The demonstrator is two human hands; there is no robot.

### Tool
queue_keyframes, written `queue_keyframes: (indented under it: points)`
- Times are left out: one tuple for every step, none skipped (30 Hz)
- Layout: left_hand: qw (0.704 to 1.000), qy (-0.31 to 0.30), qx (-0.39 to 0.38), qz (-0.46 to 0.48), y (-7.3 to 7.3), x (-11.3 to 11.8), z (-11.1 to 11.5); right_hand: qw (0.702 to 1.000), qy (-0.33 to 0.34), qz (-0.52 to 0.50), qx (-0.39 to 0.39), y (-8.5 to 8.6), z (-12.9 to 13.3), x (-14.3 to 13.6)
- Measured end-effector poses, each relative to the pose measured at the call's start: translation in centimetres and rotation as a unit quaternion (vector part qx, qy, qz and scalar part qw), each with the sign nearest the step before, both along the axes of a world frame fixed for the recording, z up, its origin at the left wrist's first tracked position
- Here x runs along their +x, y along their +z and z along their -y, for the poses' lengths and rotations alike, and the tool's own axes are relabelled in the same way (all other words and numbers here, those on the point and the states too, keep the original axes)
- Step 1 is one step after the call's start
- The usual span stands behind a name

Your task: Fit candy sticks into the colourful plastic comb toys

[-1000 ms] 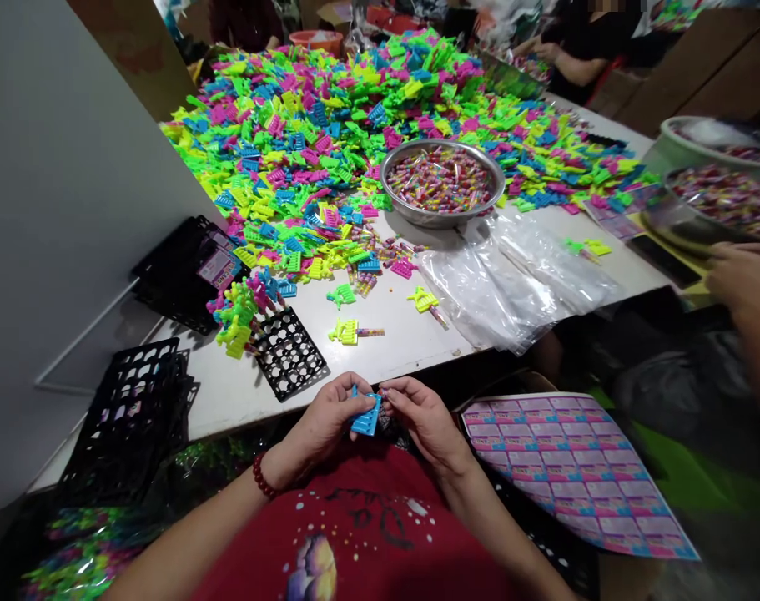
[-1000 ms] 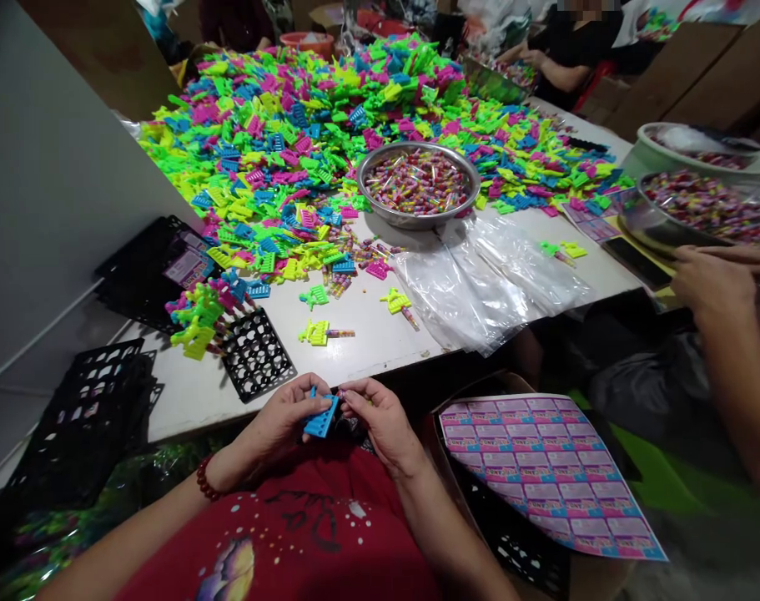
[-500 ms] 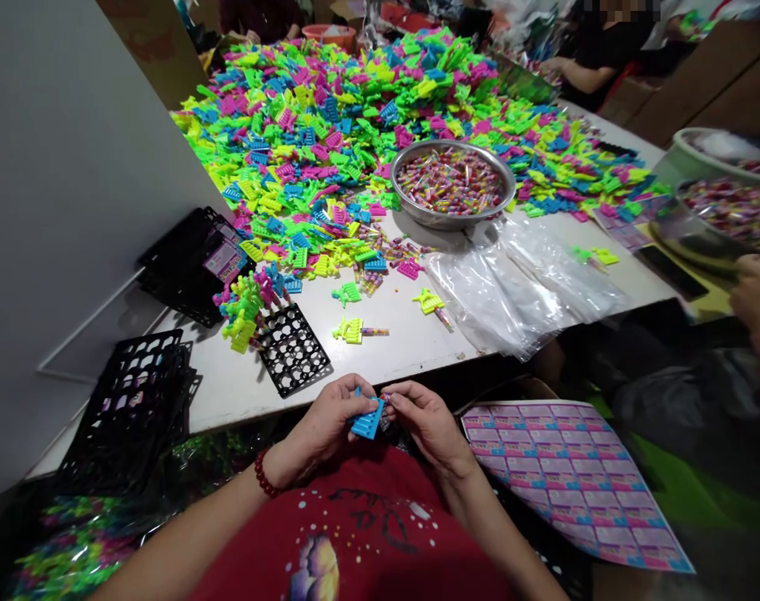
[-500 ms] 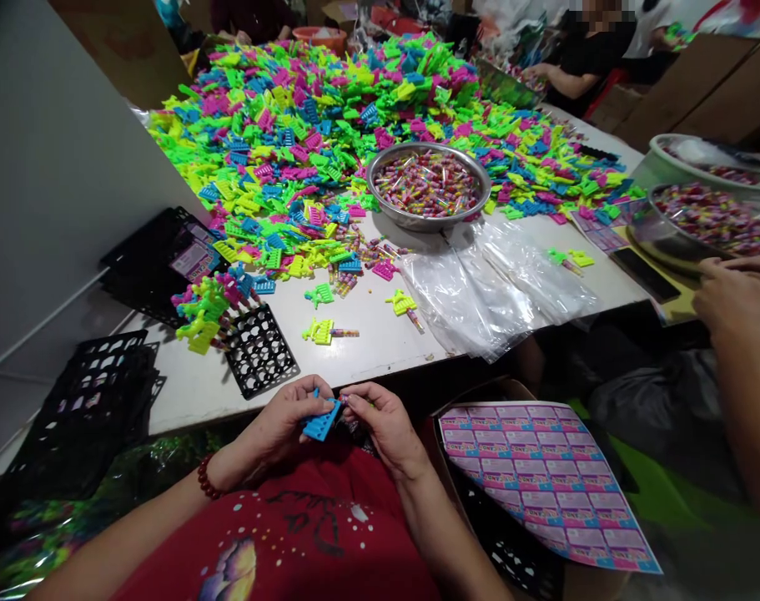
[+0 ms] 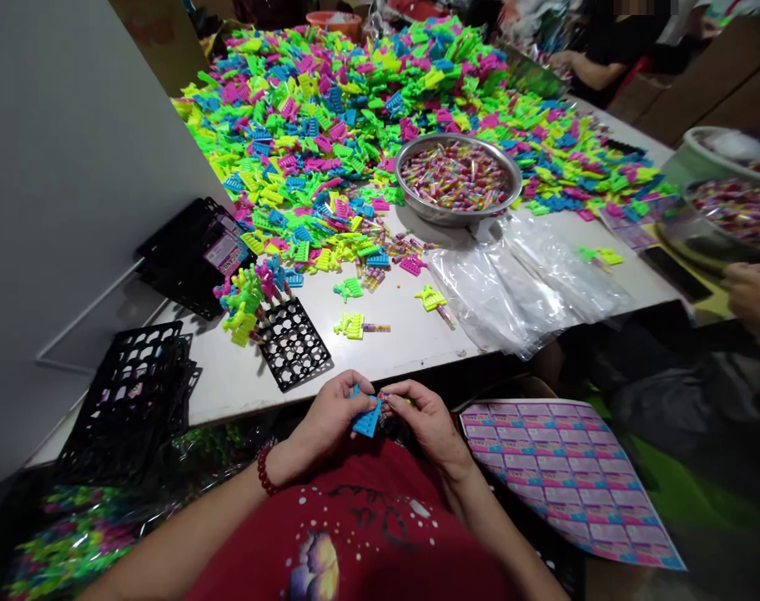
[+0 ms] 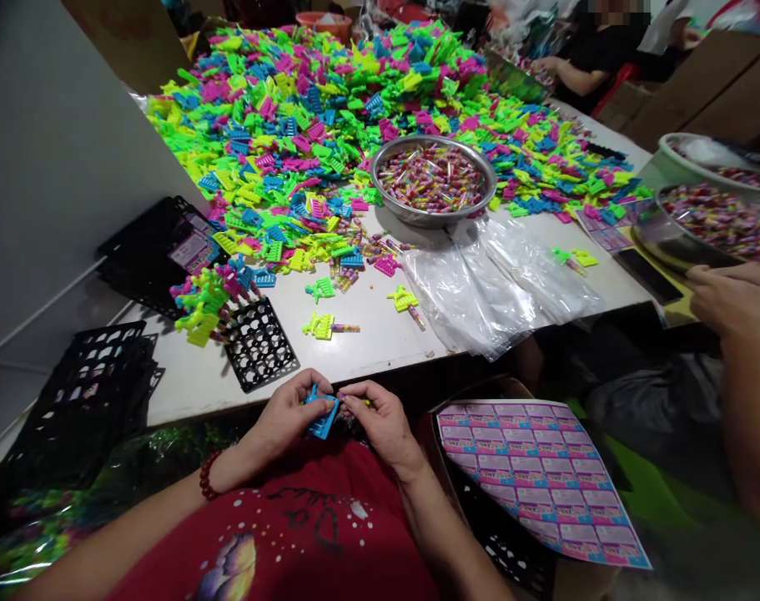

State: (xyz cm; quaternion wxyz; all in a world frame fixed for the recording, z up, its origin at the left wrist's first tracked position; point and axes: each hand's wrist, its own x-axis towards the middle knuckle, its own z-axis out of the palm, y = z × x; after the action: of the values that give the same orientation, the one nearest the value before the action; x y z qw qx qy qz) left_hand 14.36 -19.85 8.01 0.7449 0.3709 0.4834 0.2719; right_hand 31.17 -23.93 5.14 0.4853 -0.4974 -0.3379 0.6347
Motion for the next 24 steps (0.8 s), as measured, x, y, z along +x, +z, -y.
queue_keyframes:
  points:
    - [0.999,-0.001,0.035,-0.022,0.0,0.0,0.1,1.000,0.000,0.005,0.002,0.2,0.0,0.0]
    - [0.996,-0.002,0.074,-0.047,0.0,-0.1,0.3,1.000,0.000,0.009,0.004,0.3,-0.1,0.0]
    - [0.991,-0.003,0.110,-0.070,0.1,-0.1,0.3,1.000,0.001,0.010,0.006,0.4,-0.1,0.0]
    - [0.987,-0.003,0.135,-0.085,0.2,-0.1,0.4,1.000,0.002,0.010,0.007,0.5,-0.2,0.0]
    - [0.986,-0.001,0.143,-0.084,0.2,-0.1,0.3,1.000,0.004,0.007,0.006,0.6,-0.2,0.0]
    - [0.989,0.003,0.131,-0.066,0.2,-0.1,0.2,1.000,0.006,0.004,0.005,0.6,-0.2,0.0]
    - [0.994,0.008,0.101,-0.036,0.1,-0.1,0.1,1.000,0.007,0.001,0.005,0.7,-0.3,0.0]
    - [0.998,0.015,0.060,-0.001,0.0,-0.1,0.0,1.000,0.006,0.000,0.005,0.7,-0.3,-0.1]
    - [0.999,0.023,0.016,0.032,-0.1,-0.1,-0.1,1.000,0.004,0.002,0.008,0.7,-0.2,-0.2]
    - [0.998,0.029,-0.020,0.058,-0.2,-0.1,-0.1,1.000,0.000,0.006,0.010,0.8,-0.2,-0.3]
    - [0.996,0.034,-0.039,0.072,-0.3,-0.2,-0.1,1.000,-0.004,0.010,0.013,0.8,-0.2,-0.4]
    - [0.996,0.038,-0.035,0.071,-0.4,-0.2,-0.1,1.000,-0.008,0.012,0.013,0.7,-0.1,-0.5]
    - [0.998,0.037,-0.007,0.056,-0.3,-0.3,0.0,1.000,-0.011,0.010,0.010,0.7,0.0,-0.6]
    - [0.998,0.031,0.037,0.029,-0.2,-0.3,0.1,1.000,-0.015,0.002,0.003,0.6,0.1,-0.6]
    - [0.996,0.021,0.086,-0.002,-0.1,-0.4,0.1,1.000,-0.018,-0.010,-0.006,0.5,0.2,-0.6]
    - [0.992,0.011,0.124,-0.028,0.1,-0.4,0.2,1.000,-0.020,-0.020,-0.013,0.4,0.3,-0.6]
    - [0.990,0.000,0.138,-0.039,0.3,-0.4,0.1,0.999,-0.020,-0.027,-0.016,0.3,0.4,-0.5]
    - [0.992,-0.010,0.124,-0.032,0.4,-0.3,0.0,0.999,-0.020,-0.029,-0.014,0.2,0.5,-0.4]
    - [0.996,-0.019,0.090,-0.009,0.5,-0.2,-0.1,0.999,-0.018,-0.028,-0.008,0.2,0.6,-0.3]
    - [0.998,-0.028,0.050,0.021,0.6,-0.1,-0.2,1.000,-0.016,-0.027,-0.002,0.1,0.7,-0.1]
    - [0.998,-0.036,0.017,0.046,0.6,0.0,-0.4,0.999,-0.017,-0.030,0.002,0.0,0.7,0.0]
    - [0.997,-0.043,-0.002,0.061,0.6,0.0,-0.5,0.999,-0.018,-0.040,0.002,-0.1,0.8,0.1]
    - [0.997,-0.049,-0.006,0.067,0.5,0.1,-0.6,0.998,-0.020,-0.055,-0.003,-0.2,0.8,0.3]
    - [0.996,-0.052,-0.003,0.068,0.5,0.1,-0.6,0.997,-0.018,-0.070,-0.011,-0.3,0.9,0.4]
